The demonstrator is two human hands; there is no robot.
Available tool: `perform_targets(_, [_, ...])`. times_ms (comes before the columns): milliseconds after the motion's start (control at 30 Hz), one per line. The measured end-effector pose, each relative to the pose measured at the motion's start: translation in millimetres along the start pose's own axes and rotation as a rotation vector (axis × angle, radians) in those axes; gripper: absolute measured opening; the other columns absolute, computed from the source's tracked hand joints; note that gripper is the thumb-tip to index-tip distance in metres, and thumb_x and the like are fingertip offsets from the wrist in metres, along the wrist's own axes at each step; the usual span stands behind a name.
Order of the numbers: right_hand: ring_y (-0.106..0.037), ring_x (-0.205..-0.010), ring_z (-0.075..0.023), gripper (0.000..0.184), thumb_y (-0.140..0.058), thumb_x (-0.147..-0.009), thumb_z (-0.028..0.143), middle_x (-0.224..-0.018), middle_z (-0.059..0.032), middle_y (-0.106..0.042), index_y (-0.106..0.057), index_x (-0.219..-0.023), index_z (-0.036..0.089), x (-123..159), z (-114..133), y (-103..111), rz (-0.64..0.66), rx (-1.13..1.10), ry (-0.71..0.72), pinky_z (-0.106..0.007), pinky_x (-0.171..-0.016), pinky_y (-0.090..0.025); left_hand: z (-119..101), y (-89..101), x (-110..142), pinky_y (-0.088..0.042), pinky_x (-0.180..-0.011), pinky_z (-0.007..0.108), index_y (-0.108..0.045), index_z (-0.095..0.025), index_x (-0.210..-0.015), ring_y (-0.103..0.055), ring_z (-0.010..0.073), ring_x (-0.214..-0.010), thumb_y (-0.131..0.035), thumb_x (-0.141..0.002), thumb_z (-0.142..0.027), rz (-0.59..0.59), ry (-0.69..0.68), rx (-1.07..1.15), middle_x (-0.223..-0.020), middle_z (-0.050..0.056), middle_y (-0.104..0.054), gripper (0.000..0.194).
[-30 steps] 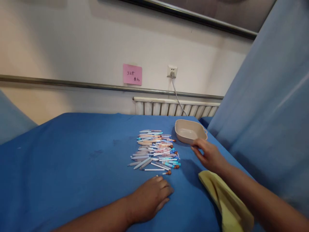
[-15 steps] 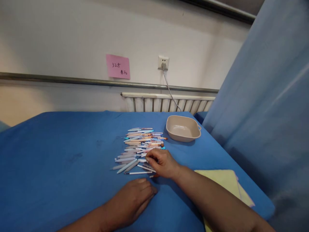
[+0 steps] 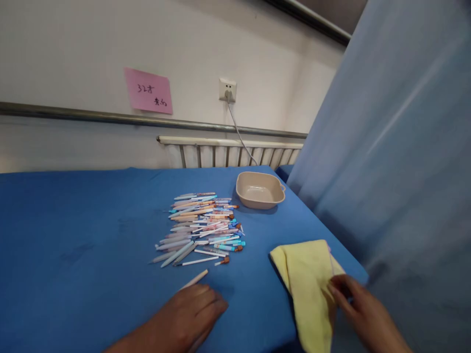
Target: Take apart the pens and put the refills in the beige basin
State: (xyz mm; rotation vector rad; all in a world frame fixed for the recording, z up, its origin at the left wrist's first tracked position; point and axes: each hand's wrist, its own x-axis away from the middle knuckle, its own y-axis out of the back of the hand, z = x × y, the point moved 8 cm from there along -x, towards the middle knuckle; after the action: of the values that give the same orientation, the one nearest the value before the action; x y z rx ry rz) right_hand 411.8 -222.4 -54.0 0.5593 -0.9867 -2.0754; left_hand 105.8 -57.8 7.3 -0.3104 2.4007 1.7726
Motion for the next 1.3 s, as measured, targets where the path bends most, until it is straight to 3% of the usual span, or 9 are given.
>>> perform_targets(100, [-0.067,-0.075,-0.0218,0.041,-0.059,-0.075,0.048,-0.097,-0.0064,-0.068,-0.056,-0.108,0.025,25.2,-26.2,-17.8,-0.051,-0.057,-0.097,-0.03,-0.066,-0.053,-11.9,-4.9,-5.6,-0.045,-0.068,0.028,-0.055,-0.024,-0.101,-0.059,0.0189,-0.073,-0.041,-0.09,-0.015,0.09,-0.001,-0.02,-0.087,0.002,-0.066,0.02])
perform_targets(267, [-0.065,-0.068,-0.0197,0.037,-0.049,-0.081,0.04,-0.077,-0.0008,-0.065,-0.05,-0.114,0.023,15.3,-2.3,-36.6,0.015,-0.127,-0.079,-0.029,-0.061,-0.051,-33.0,-20.8,-18.7,-0.045,-0.073,0.029,-0.055,-0.022,-0.103,-0.059,0.0202,-0.079,-0.044,-0.09,-0.016,0.161,0.03,0.035,-0.092,0.004,-0.065,0.018])
perform_targets(500, [-0.064,-0.087,-0.0237,0.045,-0.056,-0.074,0.04,-0.101,-0.007,-0.065,-0.05,-0.115,0.021,-11.9,-5.6,-9.2,-0.133,-0.063,-0.143,-0.034,-0.072,-0.047,-95.7,-81.9,-96.2,-0.042,-0.064,0.03,-0.053,-0.018,-0.103,-0.057,0.0221,-0.082,-0.055,-0.086,-0.039,0.065,-0.171,-0.06,-0.098,0.009,-0.062,0.028])
perform_targets(667, [-0.056,-0.054,-0.0177,0.043,-0.063,-0.064,0.034,-0.059,0.0033,-0.056,-0.056,-0.103,0.016,-29.8,2.6,-14.2,-0.028,-0.441,-0.201,-0.028,-0.052,-0.041,-117.7,-106.0,-138.9,-0.041,-0.06,0.031,-0.056,-0.012,-0.095,-0.056,0.0223,-0.077,-0.057,-0.084,-0.029,-0.009,-0.176,-0.218,-0.087,0.009,-0.06,0.021])
perform_targets(867, [-0.063,-0.076,-0.0188,0.047,-0.064,-0.074,0.046,-0.09,-0.0054,-0.065,-0.053,-0.111,0.019,-45.7,62.6,10.4,-0.001,-0.939,-0.024,-0.03,-0.066,-0.049,-58.5,-46.6,-129.4,-0.041,-0.06,0.026,-0.058,-0.017,-0.077,-0.057,0.0183,-0.071,-0.046,-0.088,-0.025,-0.168,0.295,0.38,-0.076,0.004,-0.062,0.019])
perform_targets(967, [-0.062,-0.087,-0.022,0.038,-0.064,-0.074,0.044,-0.095,-0.0073,-0.065,-0.058,-0.103,0.019,-50.3,62.7,12.0,-0.058,-0.69,0.091,-0.034,-0.076,-0.049,-11.3,-6.4,-107.2,-0.041,-0.054,0.023,-0.059,-0.016,-0.088,-0.055,0.0157,-0.063,-0.036,-0.093,-0.04,-0.386,0.521,0.884,-0.07,0.001,-0.061,0.034])
perform_targets(1067, [-0.059,-0.096,-0.0249,0.035,-0.062,-0.073,0.036,-0.105,-0.0083,-0.062,-0.061,-0.104,0.021,-55.4,46.9,0.9,-0.133,-0.282,0.156,-0.039,-0.086,-0.046,23.7,21.1,-88.5,-0.038,-0.05,0.021,-0.062,-0.014,-0.081,-0.048,0.0127,-0.053,-0.051,-0.084,-0.047,-0.501,0.639,0.971,-0.059,-0.002,-0.055,0.035])
perform_targets(1167, [-0.061,-0.087,-0.0225,0.041,-0.06,-0.074,0.034,-0.112,-0.0085,-0.058,-0.06,-0.113,0.022,-63.7,39.6,-12.5,-0.095,-0.083,0.188,-0.037,-0.08,-0.047,35.7,27.5,-81.7,-0.041,-0.054,0.022,-0.064,-0.013,-0.079,-0.052,0.0145,-0.059,-0.055,-0.08,-0.05,-0.493,0.632,1.028,-0.064,0.0,-0.059,0.037])
perform_targets(1300, [-0.06,-0.063,-0.0164,0.02,-0.051,-0.08,0.037,-0.078,-0.0022,-0.064,-0.065,-0.078,0.021,-82.0,46.2,-13.3,0.089,-0.092,0.211,-0.029,-0.063,-0.047,31.8,34.7,-79.5,-0.043,-0.055,0.022,-0.064,-0.015,-0.083,-0.053,0.015,-0.063,-0.056,-0.081,-0.049,-0.447,0.576,0.963,-0.07,0.0,-0.06,0.035])
